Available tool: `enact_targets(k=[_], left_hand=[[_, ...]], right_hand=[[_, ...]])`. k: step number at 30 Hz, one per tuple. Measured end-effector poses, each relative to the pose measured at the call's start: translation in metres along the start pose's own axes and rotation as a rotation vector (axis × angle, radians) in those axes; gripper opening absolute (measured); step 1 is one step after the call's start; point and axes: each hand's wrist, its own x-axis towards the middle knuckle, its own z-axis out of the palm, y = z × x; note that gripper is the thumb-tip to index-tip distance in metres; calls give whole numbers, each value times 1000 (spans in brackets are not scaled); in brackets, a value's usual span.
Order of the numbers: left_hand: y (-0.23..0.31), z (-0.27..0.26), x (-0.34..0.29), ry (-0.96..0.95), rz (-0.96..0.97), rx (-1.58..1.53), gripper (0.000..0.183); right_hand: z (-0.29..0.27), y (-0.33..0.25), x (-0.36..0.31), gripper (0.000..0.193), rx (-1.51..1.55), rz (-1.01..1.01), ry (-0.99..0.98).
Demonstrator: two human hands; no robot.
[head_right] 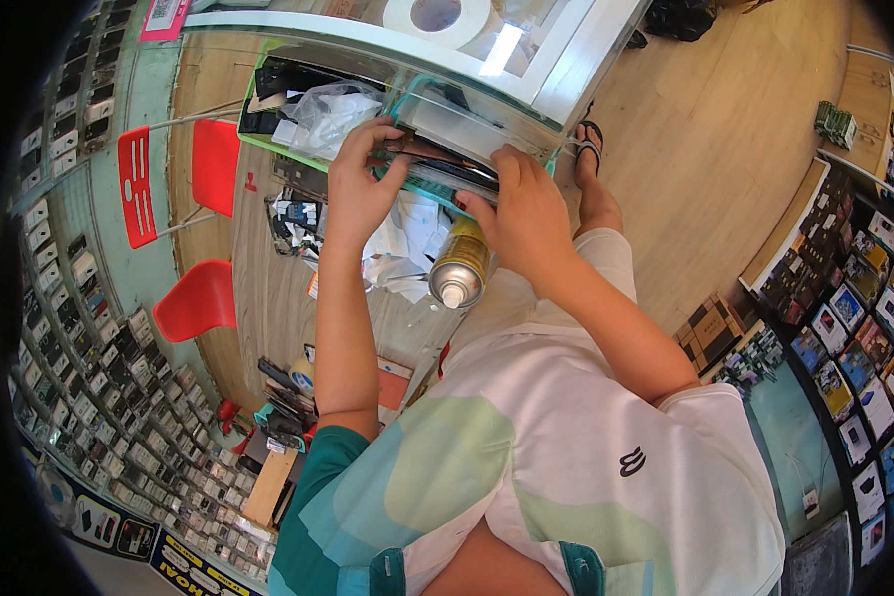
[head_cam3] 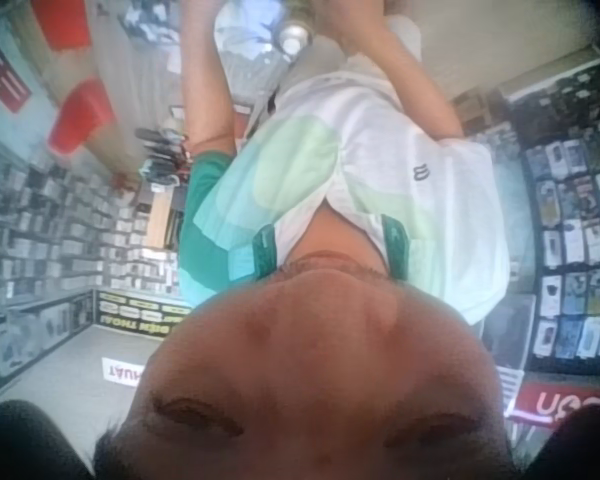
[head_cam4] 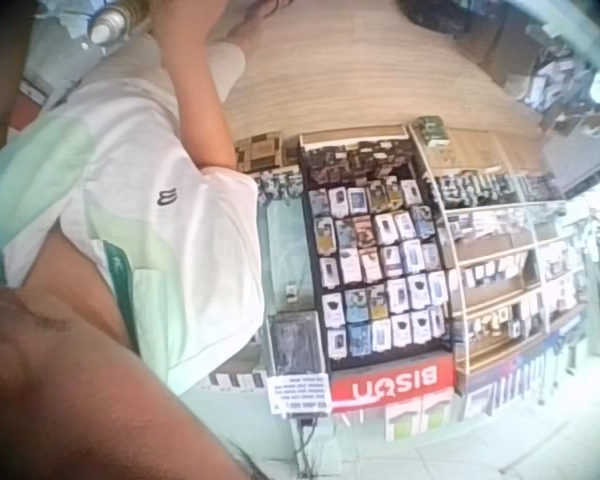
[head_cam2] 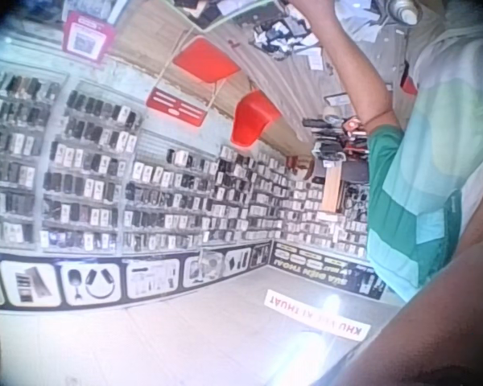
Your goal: The person handles a small electronic device, peels a protective film from its screen, and manipulates a small circuit board with wires. They also retrieve a plastic bottle and a small packet from a drawer, then return to the workbench to continue handling the components.
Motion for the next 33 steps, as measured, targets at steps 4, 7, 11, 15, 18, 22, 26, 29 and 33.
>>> enact_targets(k=[4,7,11,15,18,22,26,29,33], left_hand=[[8,-3,-1,-15,-12,-5,40],[16,-5,1,-52,-91,6,42],[13,-6,0,-28,-6,66,44],[15,-6,0,-9,86,125,45],[20,-3,1,4,72,125,45],[19,-1,2,16,68,124,51],[31,-9,10,-64,3,112,60],[31,-5,7,39,31,-68,64],[9,12,-23,360,66,-125,56]], right_hand=[[-10,-5,3,57,-62,-49,33],[-9,0,1,49,-69,-32,41],[-5,14,1,34,-34,-96,69],[-13,12,4,30,-127,-284,183],[-18,13,1,31,-119,-304,243],[-18,14,-2,25,-50,-223,273],[-14,22,0,24,-82,-52,237],[-19,14,4,28,-72,-39,231],[-24,8,1,33,-105,-308,270]])
